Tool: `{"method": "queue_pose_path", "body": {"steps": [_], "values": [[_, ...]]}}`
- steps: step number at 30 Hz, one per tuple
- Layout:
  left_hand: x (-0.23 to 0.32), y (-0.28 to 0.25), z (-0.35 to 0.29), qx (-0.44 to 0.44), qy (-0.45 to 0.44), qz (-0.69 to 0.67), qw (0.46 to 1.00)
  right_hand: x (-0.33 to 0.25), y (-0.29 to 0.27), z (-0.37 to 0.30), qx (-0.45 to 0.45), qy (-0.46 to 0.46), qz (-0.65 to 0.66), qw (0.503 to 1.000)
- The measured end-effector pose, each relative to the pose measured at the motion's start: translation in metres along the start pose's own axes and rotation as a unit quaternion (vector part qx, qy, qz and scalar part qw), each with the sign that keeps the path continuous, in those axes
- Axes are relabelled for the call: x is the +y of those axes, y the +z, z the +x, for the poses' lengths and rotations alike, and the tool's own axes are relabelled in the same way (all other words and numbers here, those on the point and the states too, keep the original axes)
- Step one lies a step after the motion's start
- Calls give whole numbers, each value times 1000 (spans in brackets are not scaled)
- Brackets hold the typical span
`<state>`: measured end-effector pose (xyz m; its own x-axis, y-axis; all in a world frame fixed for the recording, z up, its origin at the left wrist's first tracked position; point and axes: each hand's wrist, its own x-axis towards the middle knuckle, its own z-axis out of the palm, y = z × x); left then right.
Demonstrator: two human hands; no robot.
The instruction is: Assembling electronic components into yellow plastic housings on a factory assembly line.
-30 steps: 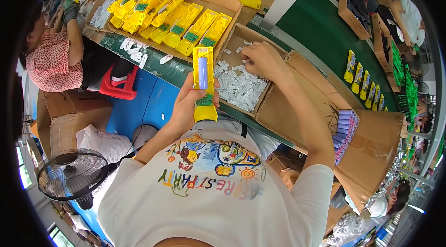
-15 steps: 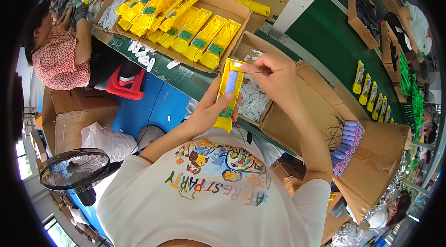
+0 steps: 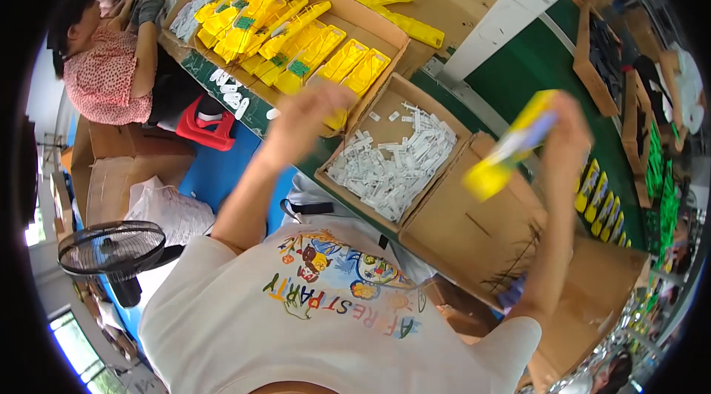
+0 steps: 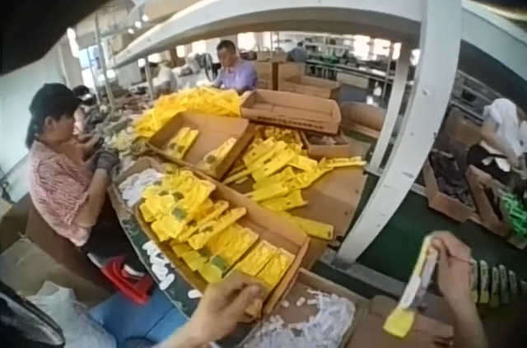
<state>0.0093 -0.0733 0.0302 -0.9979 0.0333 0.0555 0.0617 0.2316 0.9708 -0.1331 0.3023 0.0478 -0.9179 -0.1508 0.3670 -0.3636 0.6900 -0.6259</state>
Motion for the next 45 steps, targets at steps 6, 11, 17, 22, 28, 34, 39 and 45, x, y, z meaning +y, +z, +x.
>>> {"method": "queue_pose_path", "body": {"steps": [6,11,17,22,28,34,39,45], "values": [[-51,-29,58,-18,42,549,835,371,-101,63,-22,-22,-224,974],[-6,-12,43,212,107,449,862,210,-61,45,-51,95,-603,790],[25,55,-4,-56,-217,-497,838,-142,37,-61,-234,-322,-16,917],[9,77,-21,-81,-149,-513,842,-121,49,-105,-265,-137,270,916],[24,89,-39,-112,-179,-472,856,-167,55,-132,-114,28,141,983],[3,96,-46,-140,-119,-334,925,-114,22,-162,-99,26,100,990],[12,100,-46,-195,-85,-349,913,34,-98,-246,-232,123,-590,763],[17,101,-59,-183,-101,-324,923,-1,-116,-224,-391,311,-374,781]]}}
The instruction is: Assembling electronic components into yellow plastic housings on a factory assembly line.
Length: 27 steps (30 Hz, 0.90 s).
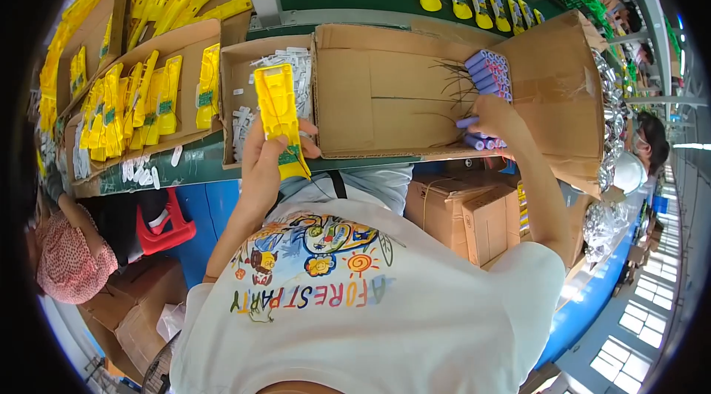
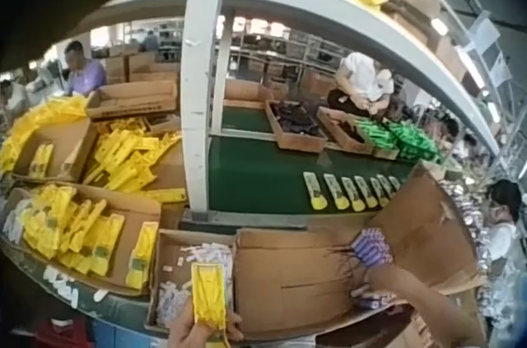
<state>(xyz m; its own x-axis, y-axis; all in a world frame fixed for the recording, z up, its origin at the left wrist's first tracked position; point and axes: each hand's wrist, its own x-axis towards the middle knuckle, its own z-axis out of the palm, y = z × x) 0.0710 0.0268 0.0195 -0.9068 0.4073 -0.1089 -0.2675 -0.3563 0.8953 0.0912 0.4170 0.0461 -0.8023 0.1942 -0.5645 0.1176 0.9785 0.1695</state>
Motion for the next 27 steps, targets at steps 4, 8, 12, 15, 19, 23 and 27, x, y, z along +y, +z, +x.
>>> {"method": "queue_pose_path", "body": {"steps": [4,8,12,15,19,23,27], "values": [[-17,6,-3,-66,-24,1,998,-76,-24,-14,165,-214,539,798],[-21,21,-2,-100,-21,72,992,-147,-47,-38,94,-240,641,723],[-21,20,-2,-68,-32,107,991,-175,-55,-31,-73,-248,591,764],[-20,14,-4,-51,-28,152,987,-191,-68,-23,-98,-263,527,802],[-7,-2,-10,-30,22,196,980,-219,-75,-10,-132,-254,490,823],[-6,-36,-12,21,45,24,998,-257,-73,35,-82,-389,371,839],[16,-67,-22,172,93,-44,980,-291,-66,102,216,-544,258,769]]}}
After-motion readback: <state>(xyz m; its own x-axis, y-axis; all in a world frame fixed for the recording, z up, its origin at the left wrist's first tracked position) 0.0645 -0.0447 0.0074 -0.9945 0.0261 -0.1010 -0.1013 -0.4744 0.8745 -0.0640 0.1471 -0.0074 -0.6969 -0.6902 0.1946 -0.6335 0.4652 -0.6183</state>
